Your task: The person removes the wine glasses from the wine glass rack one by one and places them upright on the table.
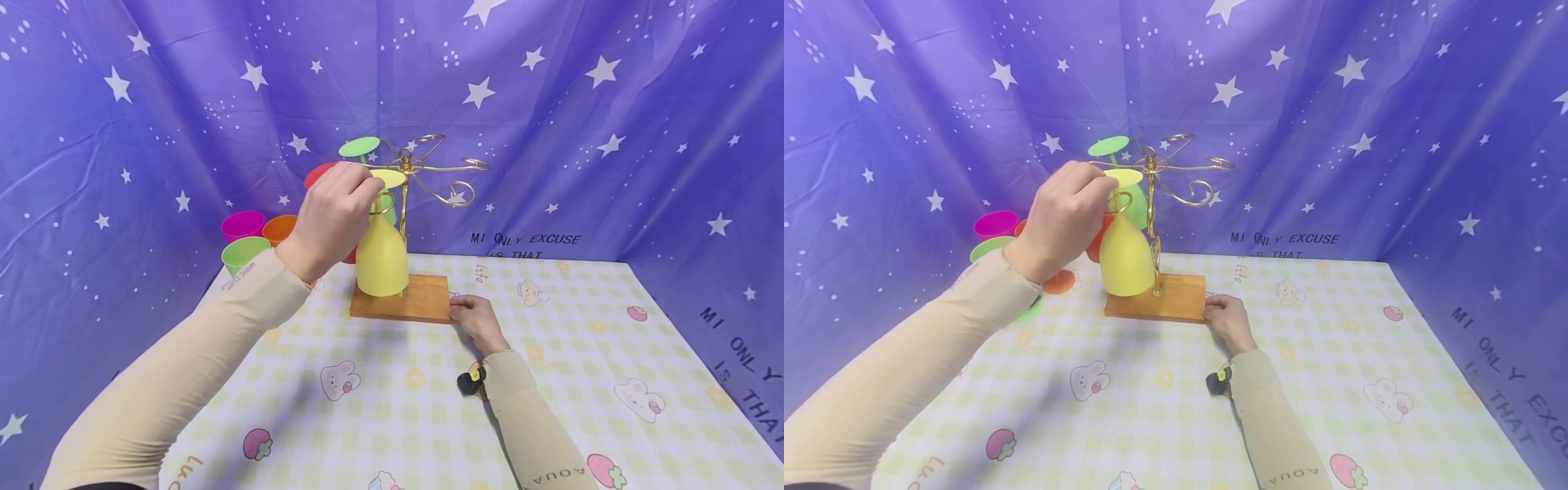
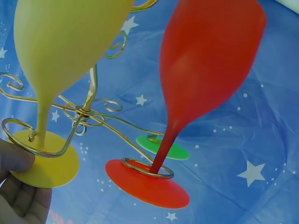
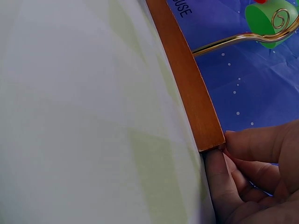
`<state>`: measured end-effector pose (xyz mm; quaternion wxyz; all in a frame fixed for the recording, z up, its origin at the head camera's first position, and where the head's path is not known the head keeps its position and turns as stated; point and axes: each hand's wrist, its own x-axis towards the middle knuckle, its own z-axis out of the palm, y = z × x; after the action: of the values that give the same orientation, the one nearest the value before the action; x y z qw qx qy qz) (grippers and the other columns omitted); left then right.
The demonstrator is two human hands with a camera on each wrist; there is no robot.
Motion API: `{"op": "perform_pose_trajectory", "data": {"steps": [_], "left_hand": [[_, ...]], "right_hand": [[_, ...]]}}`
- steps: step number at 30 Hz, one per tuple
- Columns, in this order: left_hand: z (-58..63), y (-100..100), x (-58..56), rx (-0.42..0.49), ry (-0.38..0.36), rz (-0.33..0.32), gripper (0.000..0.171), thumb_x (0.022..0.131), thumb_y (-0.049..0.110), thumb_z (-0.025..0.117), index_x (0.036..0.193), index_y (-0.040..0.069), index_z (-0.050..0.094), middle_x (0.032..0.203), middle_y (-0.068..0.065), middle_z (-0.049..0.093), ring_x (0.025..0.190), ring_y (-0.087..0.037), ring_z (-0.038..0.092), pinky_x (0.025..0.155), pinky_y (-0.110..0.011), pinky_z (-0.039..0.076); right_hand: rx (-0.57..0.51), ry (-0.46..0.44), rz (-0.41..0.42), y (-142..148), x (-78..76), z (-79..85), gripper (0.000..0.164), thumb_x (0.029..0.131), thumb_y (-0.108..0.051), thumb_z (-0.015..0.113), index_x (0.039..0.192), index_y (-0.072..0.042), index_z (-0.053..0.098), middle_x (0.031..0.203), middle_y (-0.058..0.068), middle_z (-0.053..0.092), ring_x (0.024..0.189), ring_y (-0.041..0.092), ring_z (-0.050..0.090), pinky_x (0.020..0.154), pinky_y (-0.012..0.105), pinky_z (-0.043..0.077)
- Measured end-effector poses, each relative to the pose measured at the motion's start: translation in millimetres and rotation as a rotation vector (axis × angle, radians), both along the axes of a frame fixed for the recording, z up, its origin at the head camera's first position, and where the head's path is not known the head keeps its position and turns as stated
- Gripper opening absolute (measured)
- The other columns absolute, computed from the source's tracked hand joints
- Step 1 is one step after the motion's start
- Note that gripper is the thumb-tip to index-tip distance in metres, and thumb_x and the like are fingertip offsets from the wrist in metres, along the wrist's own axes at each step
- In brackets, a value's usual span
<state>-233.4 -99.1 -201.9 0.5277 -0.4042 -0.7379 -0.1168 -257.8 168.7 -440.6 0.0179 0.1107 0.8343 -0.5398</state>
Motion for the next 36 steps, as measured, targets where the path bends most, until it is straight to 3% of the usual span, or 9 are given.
{"op": "perform_pose_trajectory", "data": {"steps": [6, 21, 27, 36], "left_hand": [[4.2, 3.8, -1.8, 0.002, 0.012, 0.013, 0.021, 0.084, -0.013, 0.046, 0.080, -0.004, 0.065, 0.075, -0.012, 0.057, 0.068, -0.028, 0.051, 0.063, -0.035, 0.046], [8.1, 15.1, -8.0, 0.074, -0.025, -0.004, 0.020, 0.084, -0.013, 0.049, 0.081, -0.004, 0.067, 0.077, -0.012, 0.059, 0.072, -0.028, 0.055, 0.069, -0.032, 0.051], [10.2, 21.5, -4.0, 0.126, -0.079, -0.044, 0.019, 0.083, -0.012, 0.051, 0.082, -0.003, 0.067, 0.077, -0.011, 0.058, 0.073, -0.027, 0.054, 0.071, -0.033, 0.050], [7.0, 30.4, 5.6, 0.145, -0.036, -0.102, 0.018, 0.085, -0.010, 0.051, 0.082, -0.002, 0.067, 0.076, -0.011, 0.058, 0.072, -0.027, 0.054, 0.070, -0.032, 0.050]], "right_hand": [[-0.001, -0.011, 0.000, 0.4, 0.1, 1.4, 0.026, 0.088, -0.006, 0.062, 0.114, -0.002, 0.064, 0.125, 0.014, 0.056, 0.114, 0.028, 0.049, 0.098, 0.042, 0.040], [0.004, 0.002, 0.010, 0.5, 0.0, 0.7, 0.028, 0.087, -0.005, 0.062, 0.115, 0.000, 0.064, 0.111, 0.016, 0.063, 0.099, 0.027, 0.058, 0.085, 0.037, 0.046], [0.009, -0.002, 0.009, 0.9, 0.4, 0.1, 0.028, 0.088, -0.006, 0.062, 0.115, -0.001, 0.064, 0.108, 0.015, 0.064, 0.096, 0.025, 0.059, 0.084, 0.036, 0.047], [0.023, 0.000, 0.011, 1.1, 0.1, -1.1, 0.028, 0.087, -0.007, 0.062, 0.114, -0.001, 0.065, 0.108, 0.014, 0.063, 0.096, 0.025, 0.058, 0.083, 0.035, 0.046]]}}
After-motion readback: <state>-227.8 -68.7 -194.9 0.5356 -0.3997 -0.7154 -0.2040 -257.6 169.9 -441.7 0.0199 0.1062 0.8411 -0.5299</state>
